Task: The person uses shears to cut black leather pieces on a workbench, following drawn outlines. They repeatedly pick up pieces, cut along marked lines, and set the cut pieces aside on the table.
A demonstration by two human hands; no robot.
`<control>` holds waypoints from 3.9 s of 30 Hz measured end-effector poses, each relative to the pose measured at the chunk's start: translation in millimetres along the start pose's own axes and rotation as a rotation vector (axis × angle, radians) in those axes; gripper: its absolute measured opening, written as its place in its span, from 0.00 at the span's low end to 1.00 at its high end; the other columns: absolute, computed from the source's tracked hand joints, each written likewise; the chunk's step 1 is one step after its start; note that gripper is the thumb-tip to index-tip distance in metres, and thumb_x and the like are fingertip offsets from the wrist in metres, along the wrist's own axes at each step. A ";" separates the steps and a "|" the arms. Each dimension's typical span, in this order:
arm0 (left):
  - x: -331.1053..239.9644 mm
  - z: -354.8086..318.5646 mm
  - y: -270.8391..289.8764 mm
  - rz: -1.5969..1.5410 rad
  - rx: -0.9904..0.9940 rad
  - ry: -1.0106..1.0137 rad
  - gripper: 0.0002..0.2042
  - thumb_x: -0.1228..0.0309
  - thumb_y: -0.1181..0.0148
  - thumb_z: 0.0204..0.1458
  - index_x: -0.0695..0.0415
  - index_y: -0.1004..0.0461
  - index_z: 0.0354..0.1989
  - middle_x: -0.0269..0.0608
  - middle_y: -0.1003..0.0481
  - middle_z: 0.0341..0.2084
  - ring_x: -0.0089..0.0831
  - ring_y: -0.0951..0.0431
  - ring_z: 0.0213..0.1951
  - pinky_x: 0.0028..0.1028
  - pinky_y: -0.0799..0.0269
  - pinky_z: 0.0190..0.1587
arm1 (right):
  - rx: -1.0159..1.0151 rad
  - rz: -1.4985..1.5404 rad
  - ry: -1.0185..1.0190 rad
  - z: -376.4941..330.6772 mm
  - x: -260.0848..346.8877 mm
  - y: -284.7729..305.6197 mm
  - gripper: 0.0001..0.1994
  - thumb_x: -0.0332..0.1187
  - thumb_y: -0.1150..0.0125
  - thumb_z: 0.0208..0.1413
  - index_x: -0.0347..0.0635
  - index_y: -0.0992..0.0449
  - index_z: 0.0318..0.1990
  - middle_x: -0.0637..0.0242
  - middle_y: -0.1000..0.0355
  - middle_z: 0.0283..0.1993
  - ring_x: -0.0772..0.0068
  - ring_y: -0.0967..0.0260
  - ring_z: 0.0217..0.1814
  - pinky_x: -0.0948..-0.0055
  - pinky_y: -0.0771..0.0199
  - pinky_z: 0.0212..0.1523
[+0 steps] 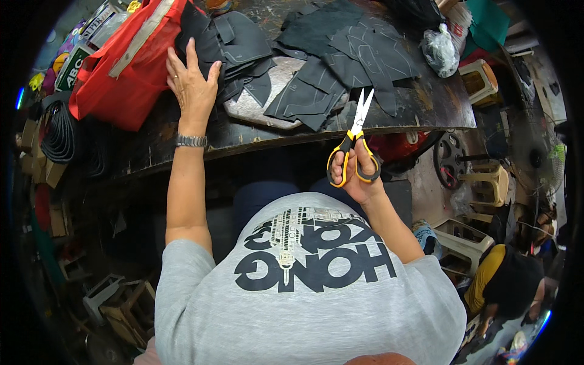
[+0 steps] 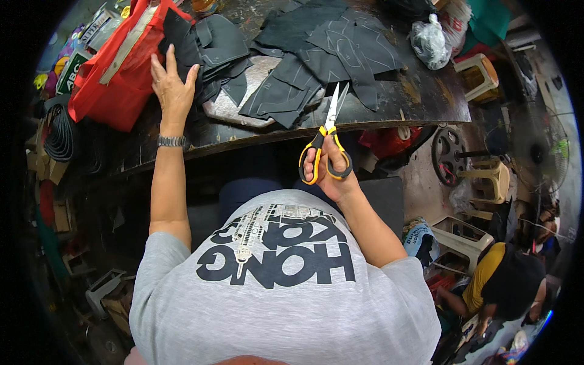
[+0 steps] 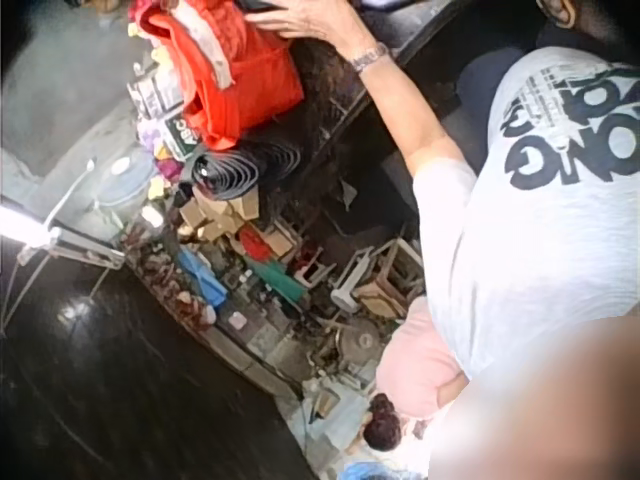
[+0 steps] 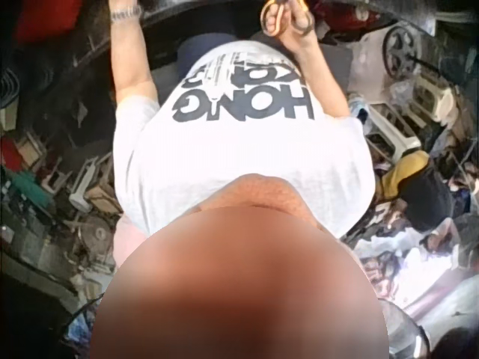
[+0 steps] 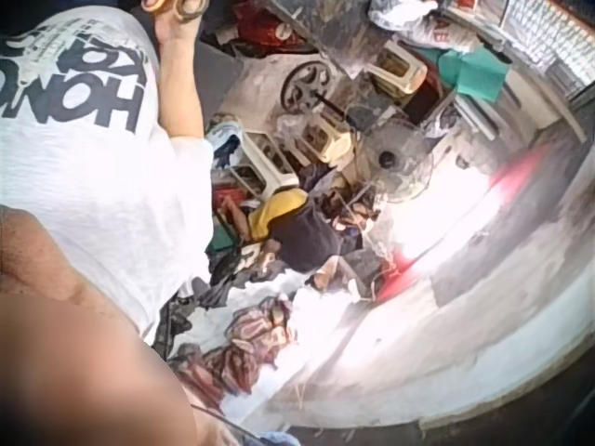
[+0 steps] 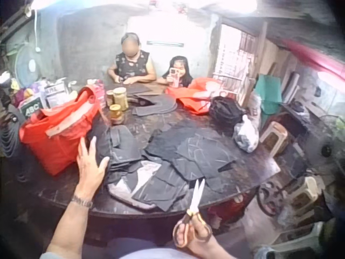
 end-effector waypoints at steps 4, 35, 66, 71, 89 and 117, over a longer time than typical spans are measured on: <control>-81.0 1.1 6.6 -0.719 0.033 -0.207 0.24 0.71 0.34 0.50 0.57 0.29 0.58 0.50 0.27 0.50 0.41 0.27 0.54 0.36 0.32 0.56 | 0.041 0.245 -0.076 2.9 7.5 3.2 0.34 0.65 0.52 0.59 0.35 0.26 0.33 0.60 0.29 0.27 0.67 0.30 0.28 0.74 0.28 0.30; -142.8 -56.3 -29.2 -1.662 0.376 0.265 0.34 0.85 0.41 0.52 0.59 0.43 0.69 0.36 0.27 0.51 0.16 0.26 0.45 0.17 0.28 0.48 | -0.053 -0.471 -0.002 1.6 -12.1 -20.7 0.21 0.52 0.38 0.56 0.40 0.28 0.28 0.66 0.32 0.23 0.76 0.32 0.22 0.77 0.29 0.25; -114.6 -71.9 -31.0 -1.652 0.443 0.325 0.29 0.83 0.36 0.50 0.61 0.33 0.63 0.39 0.26 0.53 0.19 0.24 0.46 0.20 0.26 0.50 | 0.025 -0.670 -0.034 17.1 -33.0 -31.4 0.19 0.47 0.41 0.59 0.37 0.28 0.41 0.64 0.30 0.34 0.75 0.30 0.34 0.76 0.29 0.40; -114.4 -72.0 -30.4 -1.572 0.382 0.301 0.30 0.83 0.34 0.49 0.60 0.33 0.63 0.42 0.25 0.52 0.21 0.23 0.45 0.21 0.25 0.50 | 0.019 -0.660 0.016 30.2 -26.0 -36.7 0.21 0.51 0.39 0.59 0.37 0.29 0.37 0.66 0.31 0.30 0.76 0.31 0.31 0.77 0.28 0.36; -113.9 -73.3 -32.7 -1.509 0.284 0.286 0.31 0.82 0.34 0.49 0.60 0.35 0.64 0.40 0.24 0.49 0.18 0.22 0.44 0.18 0.24 0.47 | -0.073 -0.524 0.015 23.2 -33.5 -38.8 0.18 0.45 0.33 0.55 0.41 0.29 0.25 0.70 0.35 0.19 0.81 0.37 0.17 0.82 0.36 0.15; -115.7 -74.5 -33.6 -1.461 0.318 0.235 0.31 0.80 0.33 0.50 0.59 0.35 0.64 0.40 0.23 0.48 0.18 0.22 0.42 0.18 0.23 0.45 | -0.144 -0.510 -0.060 18.3 -30.5 -44.2 0.20 0.46 0.35 0.57 0.42 0.32 0.22 0.69 0.38 0.14 0.81 0.42 0.10 0.82 0.43 0.12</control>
Point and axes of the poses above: each hand's wrist, its own z-axis towards the middle knuckle, its own y-axis out of the back of the hand, x = y × z, the point moved 2 cm from there along z, towards the middle knuckle
